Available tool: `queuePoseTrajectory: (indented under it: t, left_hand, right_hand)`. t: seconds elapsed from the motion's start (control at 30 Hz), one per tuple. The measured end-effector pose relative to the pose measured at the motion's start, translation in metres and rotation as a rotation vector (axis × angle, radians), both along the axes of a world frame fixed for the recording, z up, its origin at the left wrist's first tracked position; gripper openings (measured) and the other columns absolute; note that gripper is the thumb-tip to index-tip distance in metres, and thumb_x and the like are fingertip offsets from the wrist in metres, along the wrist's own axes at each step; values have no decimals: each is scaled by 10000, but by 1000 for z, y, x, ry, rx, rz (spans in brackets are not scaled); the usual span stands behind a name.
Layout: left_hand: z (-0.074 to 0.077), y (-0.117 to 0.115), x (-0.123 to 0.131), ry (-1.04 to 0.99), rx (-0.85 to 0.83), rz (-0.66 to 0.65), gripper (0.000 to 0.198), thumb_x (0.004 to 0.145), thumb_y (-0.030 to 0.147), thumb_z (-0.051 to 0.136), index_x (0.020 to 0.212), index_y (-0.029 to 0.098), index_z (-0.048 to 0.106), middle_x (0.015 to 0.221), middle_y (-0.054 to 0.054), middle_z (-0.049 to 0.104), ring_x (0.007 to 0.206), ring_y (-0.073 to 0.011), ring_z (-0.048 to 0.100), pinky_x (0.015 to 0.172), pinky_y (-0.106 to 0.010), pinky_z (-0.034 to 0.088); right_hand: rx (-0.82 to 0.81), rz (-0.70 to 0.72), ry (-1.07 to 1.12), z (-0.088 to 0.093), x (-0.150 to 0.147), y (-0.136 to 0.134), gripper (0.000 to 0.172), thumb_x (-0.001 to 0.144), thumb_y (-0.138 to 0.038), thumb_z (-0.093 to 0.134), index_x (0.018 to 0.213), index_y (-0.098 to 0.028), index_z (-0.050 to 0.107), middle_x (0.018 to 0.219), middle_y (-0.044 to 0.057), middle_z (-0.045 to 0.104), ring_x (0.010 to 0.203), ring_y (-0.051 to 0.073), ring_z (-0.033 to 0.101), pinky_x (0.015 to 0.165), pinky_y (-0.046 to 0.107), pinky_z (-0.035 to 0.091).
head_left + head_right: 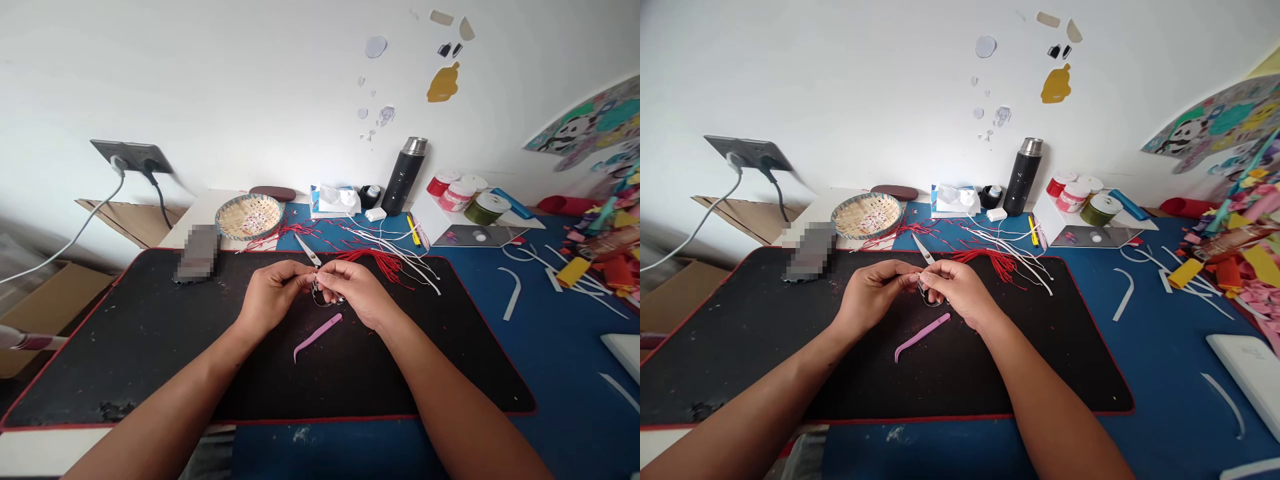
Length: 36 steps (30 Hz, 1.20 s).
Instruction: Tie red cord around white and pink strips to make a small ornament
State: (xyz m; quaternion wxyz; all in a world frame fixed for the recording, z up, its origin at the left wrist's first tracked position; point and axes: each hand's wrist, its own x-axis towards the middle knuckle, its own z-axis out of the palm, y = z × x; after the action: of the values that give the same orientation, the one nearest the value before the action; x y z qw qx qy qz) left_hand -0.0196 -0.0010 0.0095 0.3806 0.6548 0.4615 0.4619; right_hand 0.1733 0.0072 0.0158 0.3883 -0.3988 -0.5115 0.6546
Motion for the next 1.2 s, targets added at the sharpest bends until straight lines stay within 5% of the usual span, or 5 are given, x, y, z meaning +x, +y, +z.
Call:
queuePoseTrajectory:
  t: [0.3,1.0,1.2]
  left_hand:
    - [2,-1,-1,-44,48,-76,156,926,304,740,881,197,844,830,-61,798,723,-183,707,688,-266,559]
    - [4,5,2,-394,-255,-75,285,810,424,874,883,150,847,772,-72,780,677,-168,676,666,-279,565]
    - [1,10,-1,-546,-307,-130,246,797,381,899,855,148,845,733,-57,752,652,-149,659,643,-262,556]
  right_hand:
    - [-54,25,31,-1,-2,0,347,803,-475,834,773,-170,672,711,0,643,609,116,554,594,280,366]
    - [49,51,-26,2,1,-1,331,925,-495,731,860,-171,747,804,22,668,658,130,581,654,295,429]
    - [23,-1,-41,3,0,-1,384,848,-545,808,848,-171,721,804,18,680,670,136,580,676,300,465]
